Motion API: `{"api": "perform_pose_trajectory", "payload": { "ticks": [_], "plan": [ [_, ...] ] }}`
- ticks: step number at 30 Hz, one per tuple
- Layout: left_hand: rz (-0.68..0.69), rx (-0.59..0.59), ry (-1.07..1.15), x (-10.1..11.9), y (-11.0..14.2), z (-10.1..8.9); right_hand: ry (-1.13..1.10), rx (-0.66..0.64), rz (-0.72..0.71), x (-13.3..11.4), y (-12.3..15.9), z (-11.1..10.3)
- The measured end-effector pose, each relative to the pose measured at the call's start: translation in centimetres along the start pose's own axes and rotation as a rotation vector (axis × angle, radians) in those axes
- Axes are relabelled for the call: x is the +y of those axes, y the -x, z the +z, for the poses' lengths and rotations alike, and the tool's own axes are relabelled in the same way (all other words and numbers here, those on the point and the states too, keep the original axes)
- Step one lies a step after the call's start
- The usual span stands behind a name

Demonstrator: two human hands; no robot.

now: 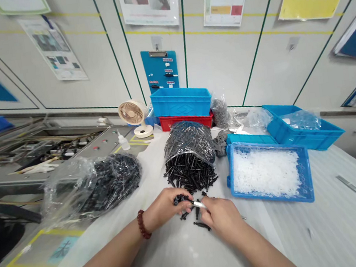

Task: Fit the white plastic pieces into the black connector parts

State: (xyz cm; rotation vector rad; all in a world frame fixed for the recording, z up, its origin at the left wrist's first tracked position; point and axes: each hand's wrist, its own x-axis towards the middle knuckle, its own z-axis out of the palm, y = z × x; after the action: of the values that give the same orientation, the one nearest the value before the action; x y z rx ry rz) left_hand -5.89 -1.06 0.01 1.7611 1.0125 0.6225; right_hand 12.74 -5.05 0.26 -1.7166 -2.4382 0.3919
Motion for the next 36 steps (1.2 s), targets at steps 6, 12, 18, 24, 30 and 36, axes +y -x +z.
{"api": "perform_pose_trajectory", "payload": {
  "ticks": [6,12,18,24,30,36],
  "plan": [
    [-0.01,-0.035,-0.012,0.6,0.1,0.3,0.006,0.032,0.026,-0.2,0.1,0.4],
    [-0.012,-0.059,0.001,0.7,0.2,0.2,-0.026,0.058,0.056,0.1,0.1,0.6],
    [0.02,-0.055,0.095,-0.1,0.1,0.0,-0.155,0.035,-0.071,0.3,0.0,0.3],
    [0.034,-0.031,0.11,-0.4,-0.1,0.0,-0.169,0.032,-0.103,0.5,-0.1,0.4],
    [0.055,-0.035,0.092,-0.1,0.1,-0.2,-0.116,0.066,-0.047,0.5,0.0,0.5],
    [0.056,-0.034,0.101,0.2,0.2,-0.1,-0.116,0.066,-0.011,0.2,0.1,0.2]
  ]
}}
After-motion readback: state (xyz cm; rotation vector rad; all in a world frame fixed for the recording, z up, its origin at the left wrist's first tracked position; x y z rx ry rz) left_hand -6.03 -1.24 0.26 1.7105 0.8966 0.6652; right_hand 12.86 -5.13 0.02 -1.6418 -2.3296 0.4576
